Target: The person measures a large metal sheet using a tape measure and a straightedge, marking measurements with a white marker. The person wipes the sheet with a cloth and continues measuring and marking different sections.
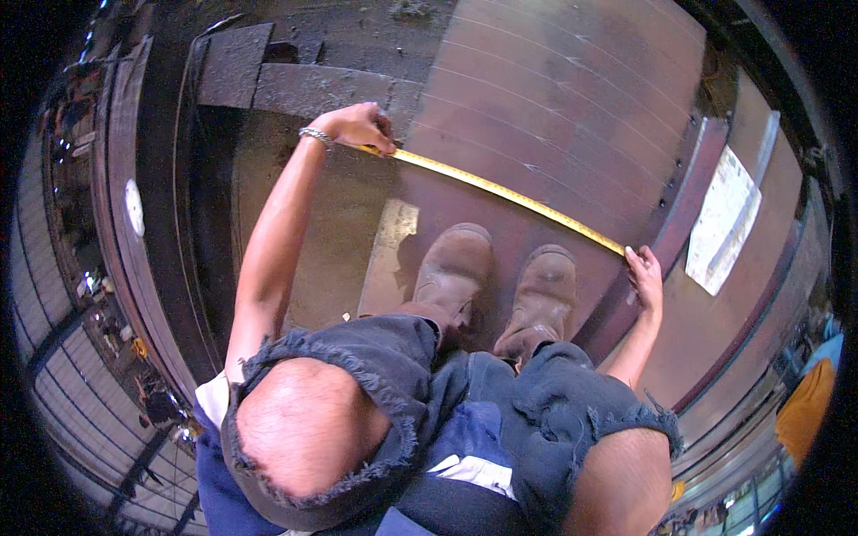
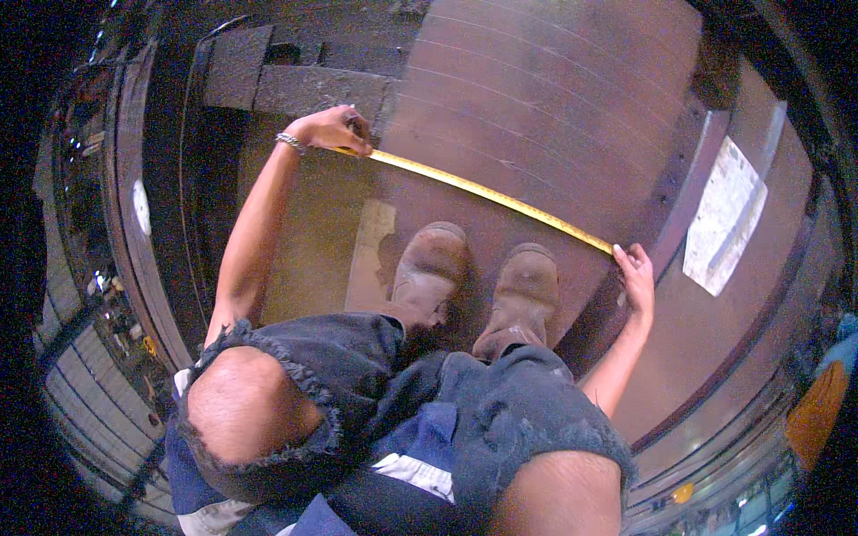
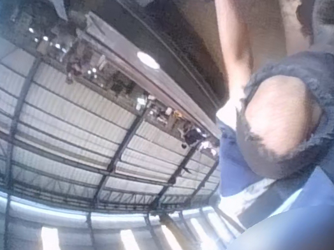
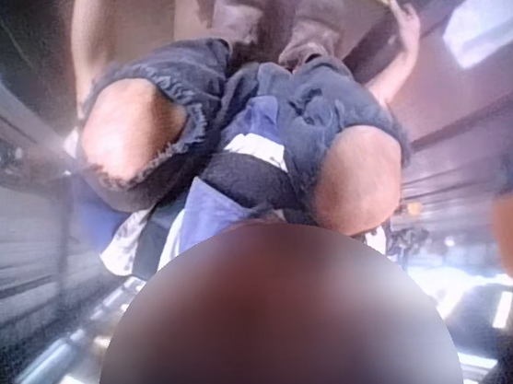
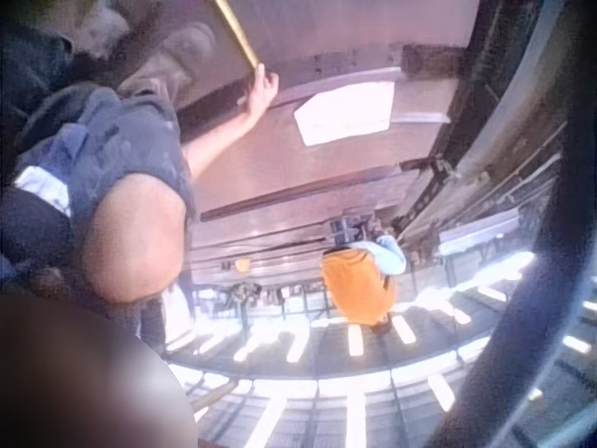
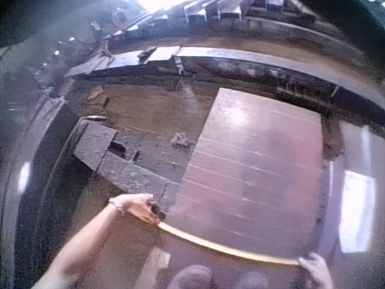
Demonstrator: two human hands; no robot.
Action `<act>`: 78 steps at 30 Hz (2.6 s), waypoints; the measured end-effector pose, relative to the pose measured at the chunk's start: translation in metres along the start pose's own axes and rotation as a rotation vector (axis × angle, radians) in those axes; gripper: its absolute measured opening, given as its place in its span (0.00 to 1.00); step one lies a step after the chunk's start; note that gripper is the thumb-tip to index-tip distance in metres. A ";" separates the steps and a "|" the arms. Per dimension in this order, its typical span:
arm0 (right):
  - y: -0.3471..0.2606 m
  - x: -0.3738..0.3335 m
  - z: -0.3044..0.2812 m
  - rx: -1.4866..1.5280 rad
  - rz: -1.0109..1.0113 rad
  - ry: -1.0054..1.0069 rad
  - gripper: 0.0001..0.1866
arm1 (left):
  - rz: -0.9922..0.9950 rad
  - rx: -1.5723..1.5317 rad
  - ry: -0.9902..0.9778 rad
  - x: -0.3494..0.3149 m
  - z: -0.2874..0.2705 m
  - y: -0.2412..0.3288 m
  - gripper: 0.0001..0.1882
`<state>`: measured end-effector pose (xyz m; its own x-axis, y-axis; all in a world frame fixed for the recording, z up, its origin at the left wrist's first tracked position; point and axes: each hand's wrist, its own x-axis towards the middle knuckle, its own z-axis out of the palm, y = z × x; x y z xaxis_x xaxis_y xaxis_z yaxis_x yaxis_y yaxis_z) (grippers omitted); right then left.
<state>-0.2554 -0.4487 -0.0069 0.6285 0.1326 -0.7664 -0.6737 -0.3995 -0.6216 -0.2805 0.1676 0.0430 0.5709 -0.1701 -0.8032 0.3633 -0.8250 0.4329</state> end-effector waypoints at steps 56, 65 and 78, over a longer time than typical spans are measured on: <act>0.010 -0.005 0.005 -0.006 0.027 0.090 0.17 | 0.128 0.110 0.291 -0.010 -0.001 0.052 0.20; 0.000 -0.010 0.010 0.060 0.012 0.065 0.17 | 0.156 0.138 0.258 -0.004 0.007 0.038 0.20; -0.009 -0.014 0.008 0.000 0.055 0.051 0.17 | 0.106 0.178 0.295 -0.002 0.013 0.035 0.22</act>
<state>-0.2617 -0.4396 0.0083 0.6095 0.0637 -0.7903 -0.7080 -0.4049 -0.5786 -0.2780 0.1321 0.0547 0.7957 -0.1183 -0.5940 0.1715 -0.8966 0.4083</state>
